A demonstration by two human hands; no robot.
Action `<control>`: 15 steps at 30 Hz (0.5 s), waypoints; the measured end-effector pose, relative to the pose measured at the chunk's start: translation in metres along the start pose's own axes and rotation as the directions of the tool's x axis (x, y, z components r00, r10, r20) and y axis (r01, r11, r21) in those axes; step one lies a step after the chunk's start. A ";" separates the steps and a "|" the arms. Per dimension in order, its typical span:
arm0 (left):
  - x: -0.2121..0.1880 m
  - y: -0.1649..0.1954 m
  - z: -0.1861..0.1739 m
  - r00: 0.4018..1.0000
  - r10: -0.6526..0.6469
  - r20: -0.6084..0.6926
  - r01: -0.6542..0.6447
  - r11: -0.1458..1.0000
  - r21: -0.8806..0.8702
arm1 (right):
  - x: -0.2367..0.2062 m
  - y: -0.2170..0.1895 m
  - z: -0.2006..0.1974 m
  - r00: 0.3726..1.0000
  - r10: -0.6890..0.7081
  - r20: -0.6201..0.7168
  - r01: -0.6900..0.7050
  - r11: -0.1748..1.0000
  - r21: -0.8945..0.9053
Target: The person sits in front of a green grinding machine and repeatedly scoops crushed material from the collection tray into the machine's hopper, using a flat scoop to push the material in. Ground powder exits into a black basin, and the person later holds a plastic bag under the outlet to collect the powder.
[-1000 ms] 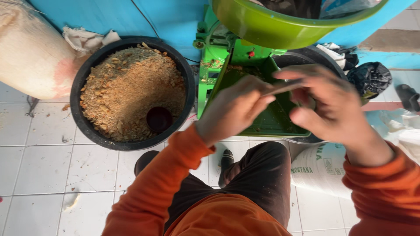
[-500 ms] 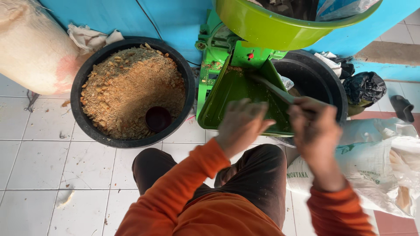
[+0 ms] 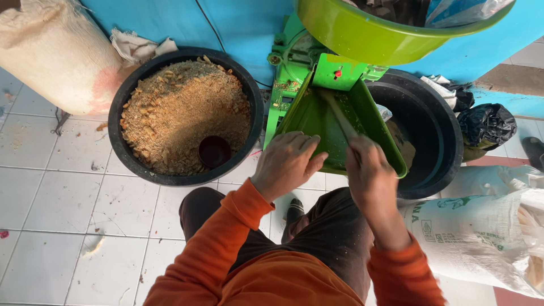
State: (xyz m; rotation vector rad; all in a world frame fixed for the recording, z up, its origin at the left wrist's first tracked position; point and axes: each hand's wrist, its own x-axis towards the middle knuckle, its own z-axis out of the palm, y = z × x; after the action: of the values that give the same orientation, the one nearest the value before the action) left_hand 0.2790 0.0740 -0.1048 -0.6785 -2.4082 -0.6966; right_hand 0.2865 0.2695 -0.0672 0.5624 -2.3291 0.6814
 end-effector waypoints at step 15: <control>0.000 0.015 0.012 0.993 -0.066 0.095 0.066 0.998 -0.001 | -0.013 0.041 -0.027 0.995 0.035 0.088 -0.044 0.994 0.104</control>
State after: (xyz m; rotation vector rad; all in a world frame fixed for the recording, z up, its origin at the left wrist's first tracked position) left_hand 0.2835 0.0918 -0.1087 -0.6498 -2.5263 -0.7116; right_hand 0.2858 0.3206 -0.0713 0.6056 -2.4003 0.8184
